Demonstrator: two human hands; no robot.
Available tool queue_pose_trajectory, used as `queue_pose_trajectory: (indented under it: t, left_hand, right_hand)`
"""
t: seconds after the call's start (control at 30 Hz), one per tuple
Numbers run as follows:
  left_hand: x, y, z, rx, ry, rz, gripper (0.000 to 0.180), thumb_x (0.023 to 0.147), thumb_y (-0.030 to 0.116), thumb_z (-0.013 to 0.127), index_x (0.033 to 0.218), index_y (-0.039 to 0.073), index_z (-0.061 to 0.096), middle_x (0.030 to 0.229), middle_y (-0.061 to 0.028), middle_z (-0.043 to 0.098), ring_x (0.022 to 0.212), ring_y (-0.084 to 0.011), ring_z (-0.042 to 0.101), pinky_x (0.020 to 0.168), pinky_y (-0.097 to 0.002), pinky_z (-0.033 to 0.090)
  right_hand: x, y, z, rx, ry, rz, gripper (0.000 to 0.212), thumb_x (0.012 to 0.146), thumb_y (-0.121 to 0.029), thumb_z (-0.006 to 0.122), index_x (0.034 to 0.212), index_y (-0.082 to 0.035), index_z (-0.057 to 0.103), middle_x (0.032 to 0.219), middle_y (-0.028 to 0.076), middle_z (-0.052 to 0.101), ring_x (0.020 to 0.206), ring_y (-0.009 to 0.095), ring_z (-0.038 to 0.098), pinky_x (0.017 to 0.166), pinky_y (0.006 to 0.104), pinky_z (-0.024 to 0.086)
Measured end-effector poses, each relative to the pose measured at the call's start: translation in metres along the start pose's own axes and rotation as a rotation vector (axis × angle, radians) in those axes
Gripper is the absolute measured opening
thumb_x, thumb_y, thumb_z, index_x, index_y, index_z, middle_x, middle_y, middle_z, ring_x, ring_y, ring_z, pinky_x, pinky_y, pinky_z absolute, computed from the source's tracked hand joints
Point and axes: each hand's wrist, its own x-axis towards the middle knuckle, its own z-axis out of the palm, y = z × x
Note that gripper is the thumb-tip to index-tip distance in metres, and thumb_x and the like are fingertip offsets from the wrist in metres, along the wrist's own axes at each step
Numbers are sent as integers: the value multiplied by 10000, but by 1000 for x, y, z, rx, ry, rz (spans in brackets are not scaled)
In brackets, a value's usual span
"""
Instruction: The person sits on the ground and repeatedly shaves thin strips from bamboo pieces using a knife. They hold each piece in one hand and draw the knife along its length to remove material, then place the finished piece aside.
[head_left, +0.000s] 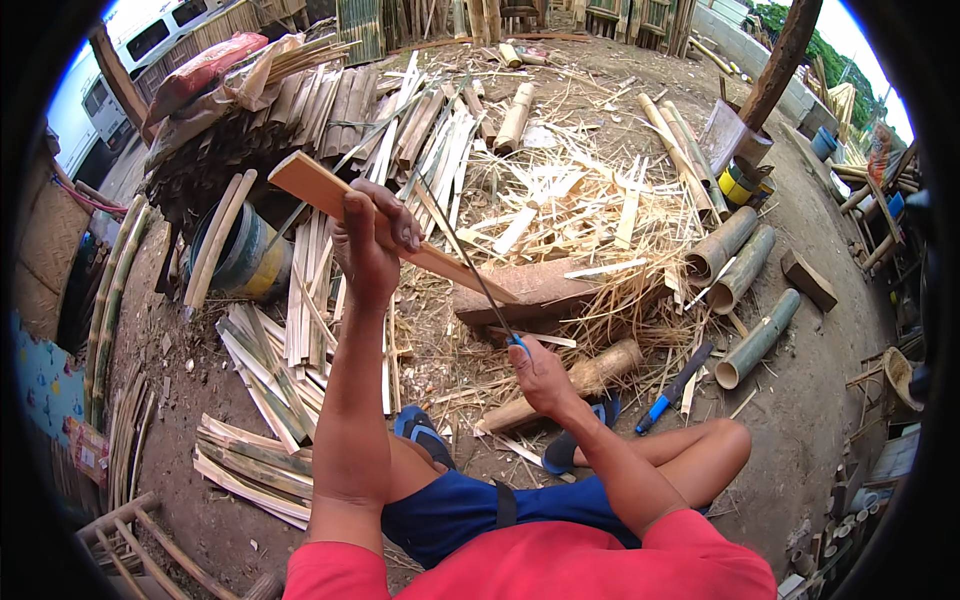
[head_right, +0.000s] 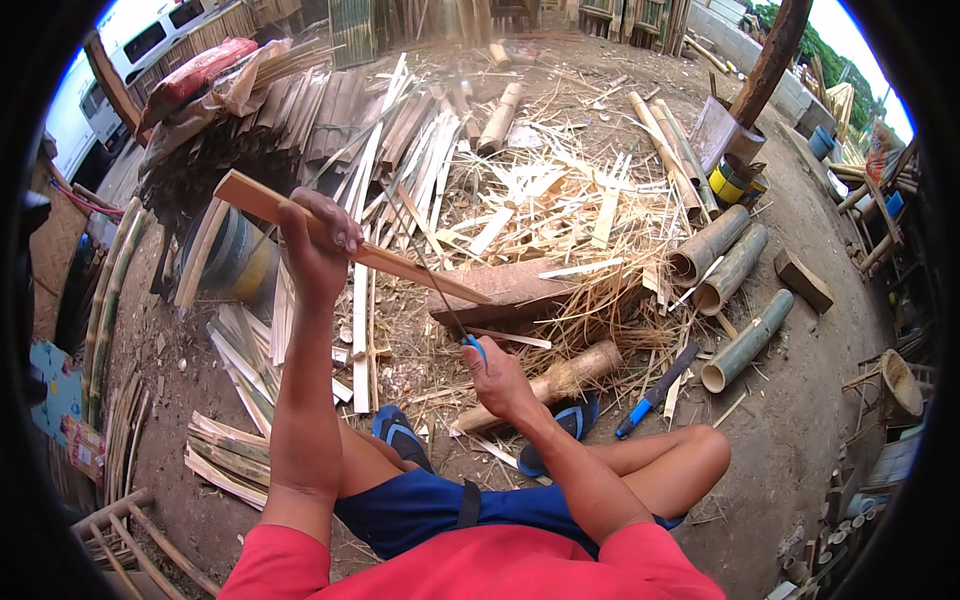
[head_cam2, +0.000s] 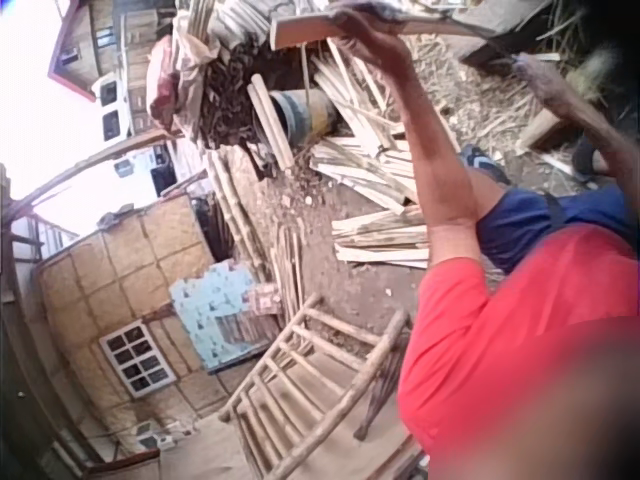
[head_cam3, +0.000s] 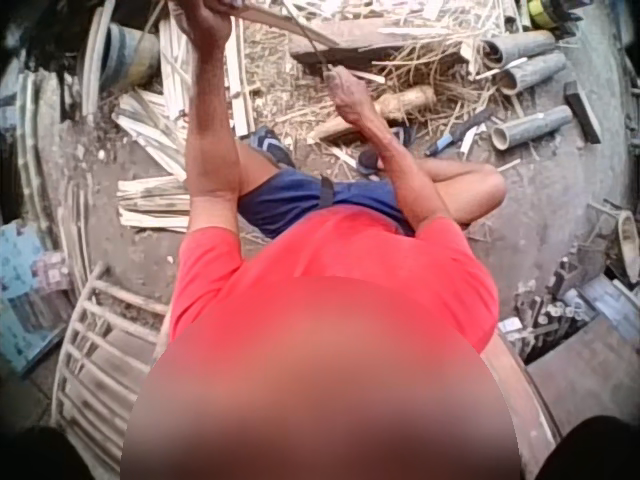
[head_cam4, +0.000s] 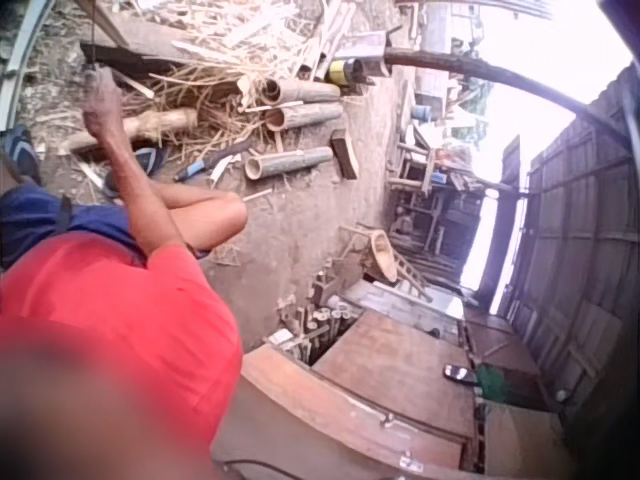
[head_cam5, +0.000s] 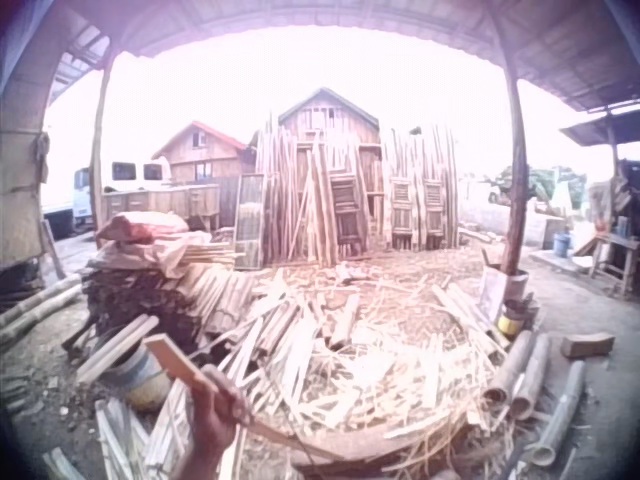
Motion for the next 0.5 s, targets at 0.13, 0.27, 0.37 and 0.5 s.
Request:
queue_pose_trajectory:
  t: [0.13, 0.27, 0.37, 0.5]
  left_hand:
    - [-1, 0, 3, 57, 51, 29, 573, 982, 665, 405, 876, 108, 490, 607, -4, 413, 519, -130, 454, 592, -306, 457]
    - [1, 6, 8, -5, 150, 21, 674, 942, 746, 363, 933, 90, 516, 629, -10, 448, 555, -138, 472, 619, -318, 459]
    - [3, 8, 14, -33, 146, 64, 762, 919, 757, 378, 1200, 62, 516, 765, -37, 541, 725, -148, 528, 737, -303, 445]
    - [2, 3, 14, -38, 100, 90, 382, 981, 363, 639, 1212, 82, 521, 937, -51, 661, 913, -114, 631, 845, -304, 477]
  right_hand:
    - [-4, -13, 32, -54, 98, 45, 431, 1040, -450, 443, 985, -31, 526, 745, 263, 595, 798, 502, 597, 685, 520, 458]
    - [7, 73, 34, -95, 116, 704, 536, 1030, -497, 395, 1006, -10, 618, 833, 286, 642, 900, 489, 619, 784, 501, 486]
    - [8, 99, 14, -37, 86, 934, 591, 1025, -518, 387, 964, 17, 630, 798, 257, 646, 840, 461, 631, 786, 496, 504]
    - [6, 28, 2, 20, -10, 360, 531, 1052, -484, 392, 886, 1, 532, 788, 213, 588, 746, 364, 590, 679, 452, 449]
